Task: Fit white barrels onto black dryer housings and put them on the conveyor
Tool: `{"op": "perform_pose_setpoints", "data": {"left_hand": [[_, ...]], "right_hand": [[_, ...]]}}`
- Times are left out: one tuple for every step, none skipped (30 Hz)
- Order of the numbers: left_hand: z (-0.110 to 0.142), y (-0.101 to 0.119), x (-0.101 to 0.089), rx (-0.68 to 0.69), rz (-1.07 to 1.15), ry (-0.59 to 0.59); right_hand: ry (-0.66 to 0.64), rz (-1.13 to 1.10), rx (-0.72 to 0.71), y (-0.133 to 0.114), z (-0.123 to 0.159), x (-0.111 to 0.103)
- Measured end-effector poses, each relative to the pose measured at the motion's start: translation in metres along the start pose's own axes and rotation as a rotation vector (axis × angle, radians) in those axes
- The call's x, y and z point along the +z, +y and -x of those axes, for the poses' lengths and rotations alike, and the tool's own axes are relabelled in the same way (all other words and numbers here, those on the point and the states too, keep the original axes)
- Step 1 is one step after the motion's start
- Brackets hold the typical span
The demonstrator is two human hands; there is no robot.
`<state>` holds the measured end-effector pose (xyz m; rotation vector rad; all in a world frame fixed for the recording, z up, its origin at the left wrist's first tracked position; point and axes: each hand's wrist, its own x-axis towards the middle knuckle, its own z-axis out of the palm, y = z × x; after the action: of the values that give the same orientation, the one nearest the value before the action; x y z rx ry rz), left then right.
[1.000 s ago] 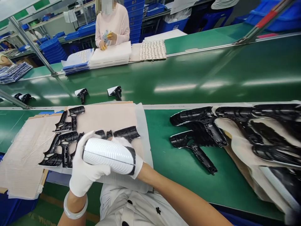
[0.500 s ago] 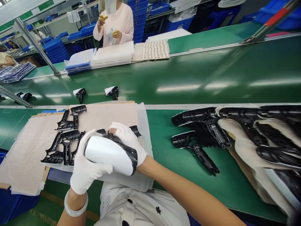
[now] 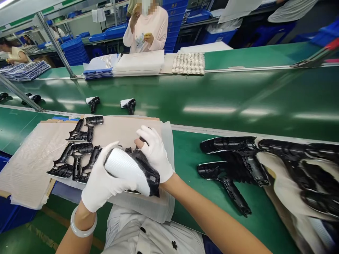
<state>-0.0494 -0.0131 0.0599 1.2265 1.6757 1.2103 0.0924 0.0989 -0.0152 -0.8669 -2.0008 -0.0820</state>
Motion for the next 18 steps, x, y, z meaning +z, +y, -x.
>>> {"op": "perform_pose_setpoints", "data": {"left_hand": [[0.0,0.0,-0.001,0.006,-0.012,0.0],[-0.001,-0.001,-0.002,0.015,-0.025,0.001],[-0.001,-0.001,-0.002,0.024,-0.037,0.004],[-0.002,-0.002,-0.003,0.032,-0.047,0.006],[-0.002,-0.003,-0.004,0.038,-0.054,0.008],[-0.002,-0.005,-0.004,0.039,-0.057,0.011],[-0.003,-0.006,-0.005,0.034,-0.053,0.013],[-0.003,-0.008,-0.005,0.029,-0.038,0.013],[-0.003,-0.01,-0.005,0.03,-0.016,0.012],[-0.003,-0.011,-0.004,0.044,0.007,0.015],[-0.002,-0.013,-0.004,0.07,0.023,0.024],[-0.002,-0.016,-0.003,0.097,0.031,0.041],[-0.001,-0.018,-0.003,0.113,0.035,0.06],[-0.001,-0.02,-0.002,0.112,0.04,0.077],[0.0,-0.021,-0.001,0.101,0.047,0.093],[0.0,-0.023,-0.001,0.087,0.056,0.107],[0.0,-0.024,0.0,0.079,0.066,0.119],[0.0,-0.025,0.0,0.086,0.076,0.126]], "right_hand": [[-0.012,0.003,0.013,-0.001,-0.003,-0.002],[-0.032,0.004,0.034,-0.002,-0.007,-0.004],[-0.06,0.004,0.061,-0.003,-0.011,-0.007],[-0.086,0.004,0.086,-0.004,-0.015,-0.011],[-0.11,0.004,0.107,-0.005,-0.019,-0.014],[-0.125,0.001,0.117,-0.006,-0.022,-0.017],[-0.133,-0.007,0.119,-0.006,-0.025,-0.019],[-0.136,-0.021,0.122,-0.006,-0.027,-0.02],[-0.134,-0.041,0.13,-0.006,-0.028,-0.021],[-0.125,-0.065,0.142,-0.005,-0.029,-0.02],[-0.109,-0.089,0.152,-0.004,-0.028,-0.017],[-0.086,-0.107,0.154,-0.003,-0.025,-0.014],[-0.055,-0.114,0.148,-0.002,-0.022,-0.01],[-0.02,-0.11,0.136,-0.001,-0.018,-0.005],[0.015,-0.098,0.128,-0.001,-0.014,0.0],[0.042,-0.086,0.129,0.0,-0.01,0.004],[0.053,-0.082,0.146,0.0,-0.007,0.007],[0.047,-0.089,0.172,0.0,-0.006,0.009]]}}
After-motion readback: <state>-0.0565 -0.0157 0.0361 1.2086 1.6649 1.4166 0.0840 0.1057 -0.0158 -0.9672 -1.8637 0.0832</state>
